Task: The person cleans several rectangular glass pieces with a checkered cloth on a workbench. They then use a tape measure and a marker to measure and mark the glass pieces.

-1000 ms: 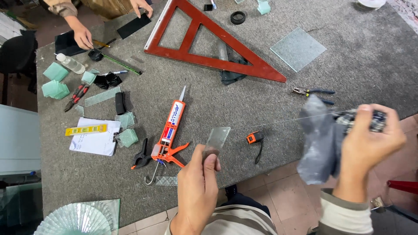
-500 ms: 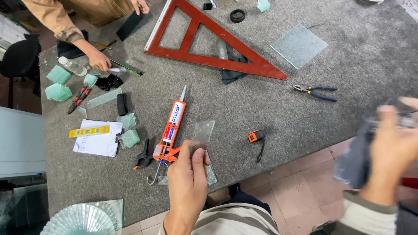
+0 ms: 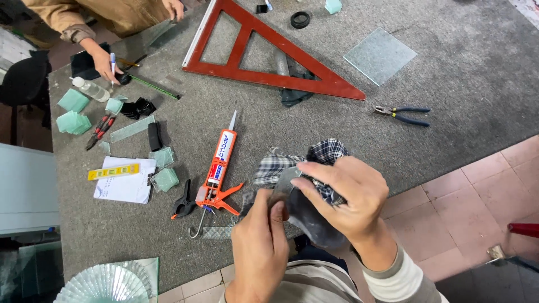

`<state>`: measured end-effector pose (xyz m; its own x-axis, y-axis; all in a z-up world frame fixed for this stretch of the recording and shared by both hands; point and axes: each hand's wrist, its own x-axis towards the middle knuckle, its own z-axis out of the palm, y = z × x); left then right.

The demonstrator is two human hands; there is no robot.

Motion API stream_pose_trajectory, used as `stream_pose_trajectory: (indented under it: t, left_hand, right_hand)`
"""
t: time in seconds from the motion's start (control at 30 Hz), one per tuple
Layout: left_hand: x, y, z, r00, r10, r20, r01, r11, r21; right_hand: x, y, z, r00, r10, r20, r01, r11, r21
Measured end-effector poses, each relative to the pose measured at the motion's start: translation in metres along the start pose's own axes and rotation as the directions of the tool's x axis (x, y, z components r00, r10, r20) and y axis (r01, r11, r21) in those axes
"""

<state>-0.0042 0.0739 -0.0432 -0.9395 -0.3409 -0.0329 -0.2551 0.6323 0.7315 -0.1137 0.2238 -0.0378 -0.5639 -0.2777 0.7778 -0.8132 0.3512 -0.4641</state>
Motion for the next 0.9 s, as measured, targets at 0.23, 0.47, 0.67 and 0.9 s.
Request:
stream_pose_trajectory:
  t: [0.23, 0.47, 0.67, 0.9]
  left_hand:
    - [-0.007, -0.001, 0.0, 0.995, 0.082, -0.05, -0.079, 0.996, 0.052]
    - [-0.006, 0.0, 0.001, 0.999, 0.053, -0.007, -0.054, 0.998, -0.026]
    - [-0.004, 0.005, -0.01, 0.999, 0.005, 0.049, 0.008, 0.966, -0.258]
    - [0.003, 0.008, -0.016, 0.99, -0.08, 0.112, 0.121, 0.896, -0.427]
  right_hand:
    - [0.003, -0.004, 0.002, 0.999, -0.036, -0.037, 0.036, 0.999, 0.014]
    - [0.011, 0.001, 0.006, 0.998, -0.062, 0.027, 0.061, 0.998, 0.011]
    - [-0.005, 0.073, -0.021, 0.991, 0.131, -0.037, -0.135, 0.981, -0.139]
    - [-0.046, 0.131, -0.072, 0.911, 0.402, -0.097, -0.41, 0.849, -0.332]
